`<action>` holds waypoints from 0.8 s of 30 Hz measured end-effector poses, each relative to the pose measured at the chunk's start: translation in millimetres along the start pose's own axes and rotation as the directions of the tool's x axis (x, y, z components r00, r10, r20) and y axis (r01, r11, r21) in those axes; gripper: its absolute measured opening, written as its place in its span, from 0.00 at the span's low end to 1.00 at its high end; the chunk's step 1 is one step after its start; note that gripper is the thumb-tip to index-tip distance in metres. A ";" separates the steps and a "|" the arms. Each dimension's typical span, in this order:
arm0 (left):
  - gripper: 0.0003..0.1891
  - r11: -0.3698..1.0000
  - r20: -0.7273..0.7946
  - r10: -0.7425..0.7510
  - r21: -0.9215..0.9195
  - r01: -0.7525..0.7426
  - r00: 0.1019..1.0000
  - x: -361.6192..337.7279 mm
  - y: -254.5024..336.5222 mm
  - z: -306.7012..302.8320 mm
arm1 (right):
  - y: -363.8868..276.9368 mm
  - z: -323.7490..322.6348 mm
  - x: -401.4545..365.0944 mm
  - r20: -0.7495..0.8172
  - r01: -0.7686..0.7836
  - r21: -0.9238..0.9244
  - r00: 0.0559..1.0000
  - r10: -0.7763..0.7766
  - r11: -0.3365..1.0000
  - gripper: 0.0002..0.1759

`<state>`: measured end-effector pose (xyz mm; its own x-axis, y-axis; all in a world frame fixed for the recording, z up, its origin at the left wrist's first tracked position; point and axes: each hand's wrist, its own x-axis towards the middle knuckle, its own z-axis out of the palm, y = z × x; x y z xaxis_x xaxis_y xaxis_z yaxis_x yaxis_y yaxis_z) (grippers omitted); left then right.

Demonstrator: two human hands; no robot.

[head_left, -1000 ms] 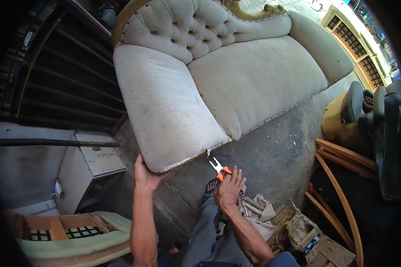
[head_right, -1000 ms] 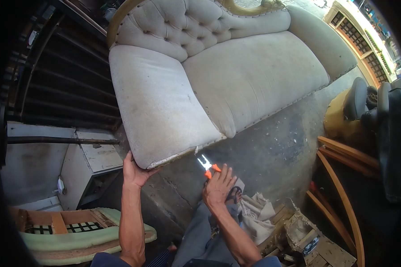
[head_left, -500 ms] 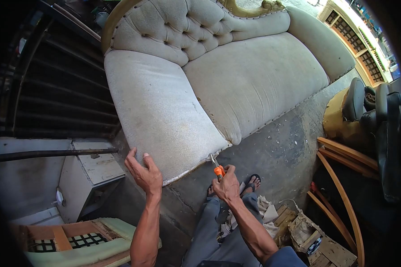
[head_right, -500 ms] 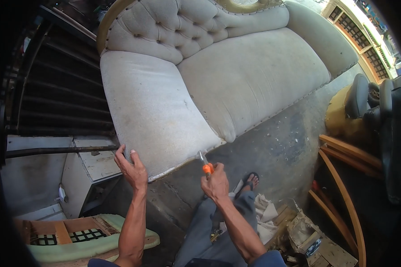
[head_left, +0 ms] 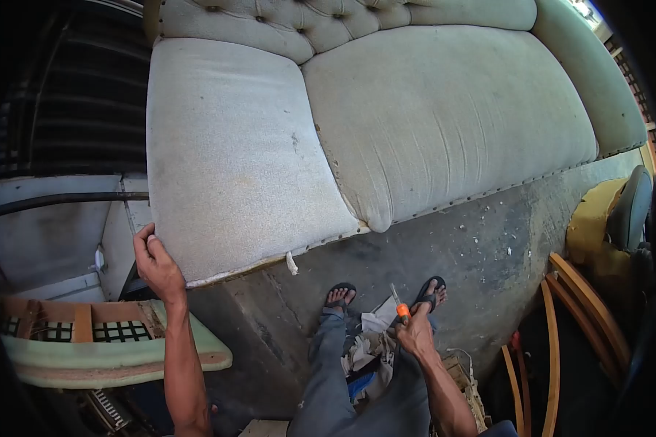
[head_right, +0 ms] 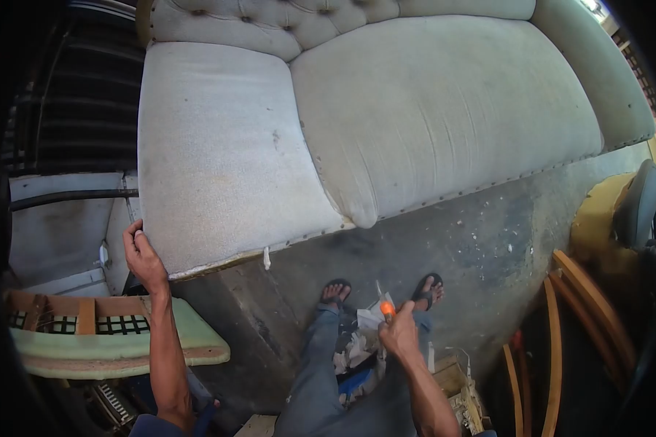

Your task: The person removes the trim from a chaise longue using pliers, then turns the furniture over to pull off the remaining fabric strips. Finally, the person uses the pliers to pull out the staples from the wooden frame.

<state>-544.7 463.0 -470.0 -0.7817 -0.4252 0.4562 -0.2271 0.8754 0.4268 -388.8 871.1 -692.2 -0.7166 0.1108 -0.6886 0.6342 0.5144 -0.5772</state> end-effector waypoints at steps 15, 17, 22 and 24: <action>0.19 0.970 0.259 0.030 0.226 -0.091 0.965 -162.3 105.1 44.6 | -206.4 -48.3 23.4 0.667 0.314 -0.003 0.708 -0.231 0.950 0.26; 0.15 0.976 0.245 -0.024 0.217 -0.031 0.969 -164.6 95.8 58.5 | -225.5 -49.1 25.3 0.714 0.419 -0.129 0.668 -0.209 0.899 0.25; 0.03 0.998 0.237 0.051 -0.040 -0.043 0.970 -179.9 83.7 53.4 | -283.1 -51.9 3.5 0.768 0.584 -0.359 0.629 -0.126 0.728 0.22; 0.02 0.992 0.288 0.065 -0.121 -0.031 0.955 -177.1 78.0 49.5 | -282.7 -44.3 -1.2 0.711 0.609 -0.416 0.681 -0.176 0.675 0.20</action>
<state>-452.7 618.0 -556.1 -0.9289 -0.2834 0.2385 -0.1310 0.8537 0.5040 -580.0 763.2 -508.8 -0.3931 -0.6199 -0.6791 -0.1295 0.7685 -0.6265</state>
